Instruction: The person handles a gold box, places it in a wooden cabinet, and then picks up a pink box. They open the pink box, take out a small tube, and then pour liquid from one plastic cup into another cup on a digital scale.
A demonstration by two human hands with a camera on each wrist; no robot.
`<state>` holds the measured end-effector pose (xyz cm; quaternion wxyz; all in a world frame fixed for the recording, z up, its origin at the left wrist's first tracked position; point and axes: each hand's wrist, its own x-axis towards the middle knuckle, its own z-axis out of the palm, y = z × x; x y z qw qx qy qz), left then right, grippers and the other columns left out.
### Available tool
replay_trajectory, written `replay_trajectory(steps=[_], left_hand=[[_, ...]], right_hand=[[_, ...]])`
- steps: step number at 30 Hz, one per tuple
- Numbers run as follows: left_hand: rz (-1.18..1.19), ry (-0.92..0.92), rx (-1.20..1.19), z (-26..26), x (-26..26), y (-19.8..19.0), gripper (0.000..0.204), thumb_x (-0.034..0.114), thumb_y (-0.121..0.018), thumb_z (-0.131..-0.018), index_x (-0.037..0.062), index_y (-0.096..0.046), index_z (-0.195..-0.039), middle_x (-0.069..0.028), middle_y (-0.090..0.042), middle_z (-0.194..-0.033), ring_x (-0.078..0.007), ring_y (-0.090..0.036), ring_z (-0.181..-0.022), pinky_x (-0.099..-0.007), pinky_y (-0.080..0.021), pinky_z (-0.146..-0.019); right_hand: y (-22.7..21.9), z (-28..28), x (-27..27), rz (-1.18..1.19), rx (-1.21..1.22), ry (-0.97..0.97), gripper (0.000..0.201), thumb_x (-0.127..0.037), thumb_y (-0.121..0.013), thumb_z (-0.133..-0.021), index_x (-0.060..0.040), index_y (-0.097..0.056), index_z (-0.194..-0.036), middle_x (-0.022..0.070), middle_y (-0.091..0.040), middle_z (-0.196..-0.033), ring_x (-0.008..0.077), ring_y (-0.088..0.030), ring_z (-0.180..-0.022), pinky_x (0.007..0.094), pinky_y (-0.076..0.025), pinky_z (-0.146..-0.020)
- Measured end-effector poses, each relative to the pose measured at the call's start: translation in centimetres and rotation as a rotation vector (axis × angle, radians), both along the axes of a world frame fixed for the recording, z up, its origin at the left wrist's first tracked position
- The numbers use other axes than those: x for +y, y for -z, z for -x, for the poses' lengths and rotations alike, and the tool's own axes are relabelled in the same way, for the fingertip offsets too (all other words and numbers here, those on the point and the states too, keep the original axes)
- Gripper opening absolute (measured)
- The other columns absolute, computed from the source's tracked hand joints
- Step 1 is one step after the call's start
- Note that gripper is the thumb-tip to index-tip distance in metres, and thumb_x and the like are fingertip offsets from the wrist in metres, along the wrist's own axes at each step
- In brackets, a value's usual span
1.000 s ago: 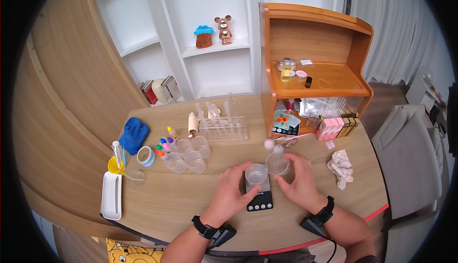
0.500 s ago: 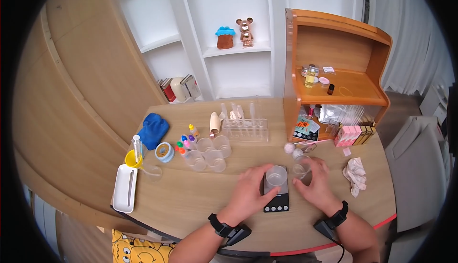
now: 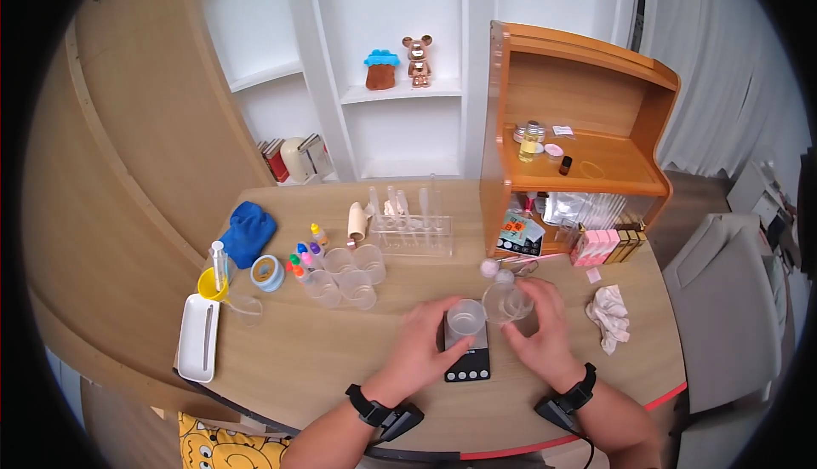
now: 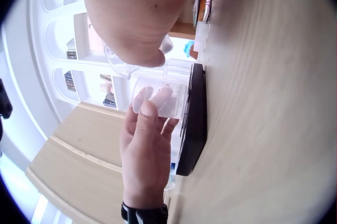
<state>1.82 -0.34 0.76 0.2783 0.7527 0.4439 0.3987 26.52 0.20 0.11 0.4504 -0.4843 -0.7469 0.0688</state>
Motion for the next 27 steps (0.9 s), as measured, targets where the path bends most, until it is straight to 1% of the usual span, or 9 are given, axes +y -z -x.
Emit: replay_trajectory(steps=[1,7,13,17,20,22,23,25,27], left_hand=[[0.015,-0.016,0.005,0.0,0.0,0.0,0.065,0.020,-0.088,-0.089,0.0043,-0.059,-0.145,-0.0174,-0.067,-0.135,-0.0365,-0.061,-0.128,-0.0460,-0.047,-0.112],[0.004,-0.035,0.058,0.0,-0.2,-0.6,0.066,0.022,-0.089,-0.088,0.0044,-0.060,-0.145,-0.0175,-0.067,-0.135,-0.0362,-0.061,-0.128,-0.0460,-0.046,-0.112],[0.002,-0.042,0.059,0.0,-0.1,-0.4,0.066,0.022,-0.089,-0.088,0.0042,-0.060,-0.145,-0.0173,-0.067,-0.135,-0.0365,-0.061,-0.128,-0.0460,-0.046,-0.112],[-0.010,-0.040,0.066,0.0,-0.1,-0.3,0.066,0.022,-0.089,-0.088,0.0040,-0.060,-0.145,-0.0172,-0.067,-0.135,-0.0365,-0.061,-0.128,-0.0461,-0.046,-0.112],[-0.012,-0.037,0.068,0.0,-0.1,-0.4,0.066,0.022,-0.089,-0.088,0.0040,-0.060,-0.144,-0.0172,-0.067,-0.135,-0.0366,-0.062,-0.129,-0.0462,-0.046,-0.112],[-0.012,-0.038,0.057,-0.1,-0.1,-0.4,0.065,0.021,-0.090,-0.088,0.0038,-0.060,-0.144,-0.0168,-0.067,-0.136,-0.0359,-0.062,-0.129,-0.0456,-0.047,-0.113],[-0.011,-0.030,0.060,-0.1,-0.1,-0.3,0.065,0.021,-0.090,-0.088,0.0038,-0.060,-0.144,-0.0168,-0.067,-0.136,-0.0359,-0.062,-0.129,-0.0456,-0.047,-0.113],[0.019,-0.031,0.037,0.0,0.0,0.0,0.065,0.019,-0.090,-0.088,0.0035,-0.060,-0.144,-0.0163,-0.067,-0.137,-0.0343,-0.062,-0.130,-0.0447,-0.047,-0.113],[0.019,-0.029,0.043,-0.1,-0.1,-0.1,0.065,0.019,-0.090,-0.088,0.0033,-0.060,-0.144,-0.0162,-0.067,-0.137,-0.0336,-0.062,-0.130,-0.0443,-0.047,-0.113]], right_hand=[[-0.1,0.1,-0.1,-0.034,0.006,-0.013,0.072,-0.007,-0.087,-0.075,-0.0070,-0.060,-0.142,0.0173,-0.062,-0.136,0.0392,-0.059,-0.126,0.0499,-0.047,-0.108],[-0.3,0.2,-0.5,-0.025,-0.009,-0.010,0.069,-0.004,-0.086,-0.076,-0.0095,-0.066,-0.141,0.0150,-0.058,-0.139,0.0364,-0.057,-0.128,0.0466,-0.047,-0.107],[-0.6,0.3,-0.6,-0.061,-0.023,-0.012,0.068,-0.004,-0.086,-0.076,-0.0097,-0.067,-0.141,0.0151,-0.058,-0.138,0.0357,-0.058,-0.127,0.0461,-0.047,-0.106],[-0.6,0.3,-0.6,-0.071,-0.044,-0.005,0.069,-0.005,-0.086,-0.076,-0.0082,-0.065,-0.141,0.0158,-0.059,-0.138,0.0368,-0.058,-0.126,0.0472,-0.047,-0.107],[-0.8,0.4,-0.6,-0.066,-0.079,0.017,0.069,-0.009,-0.087,-0.077,-0.0058,-0.062,-0.141,0.0178,-0.061,-0.137,0.0395,-0.058,-0.126,0.0502,-0.047,-0.107],[-0.4,0.2,-0.4,-0.001,-0.098,0.012,0.067,-0.014,-0.087,-0.081,-0.0042,-0.059,-0.141,0.0197,-0.063,-0.134,0.0421,-0.058,-0.125,0.0528,-0.046,-0.108],[-0.1,0.2,-0.3,0.000,-0.095,0.019,0.067,-0.014,-0.087,-0.081,-0.0042,-0.059,-0.141,0.0197,-0.063,-0.134,0.0421,-0.058,-0.125,0.0528,-0.046,-0.108],[0.5,0.1,-0.3,0.105,-0.059,0.021,0.066,-0.020,-0.087,-0.084,-0.0042,-0.058,-0.141,0.0200,-0.066,-0.132,0.0431,-0.058,-0.126,0.0527,-0.045,-0.109],[0.7,-0.1,-0.2,0.144,-0.059,0.039,0.065,-0.021,-0.086,-0.085,-0.0044,-0.058,-0.141,0.0199,-0.066,-0.132,0.0427,-0.058,-0.126,0.0523,-0.044,-0.109]])
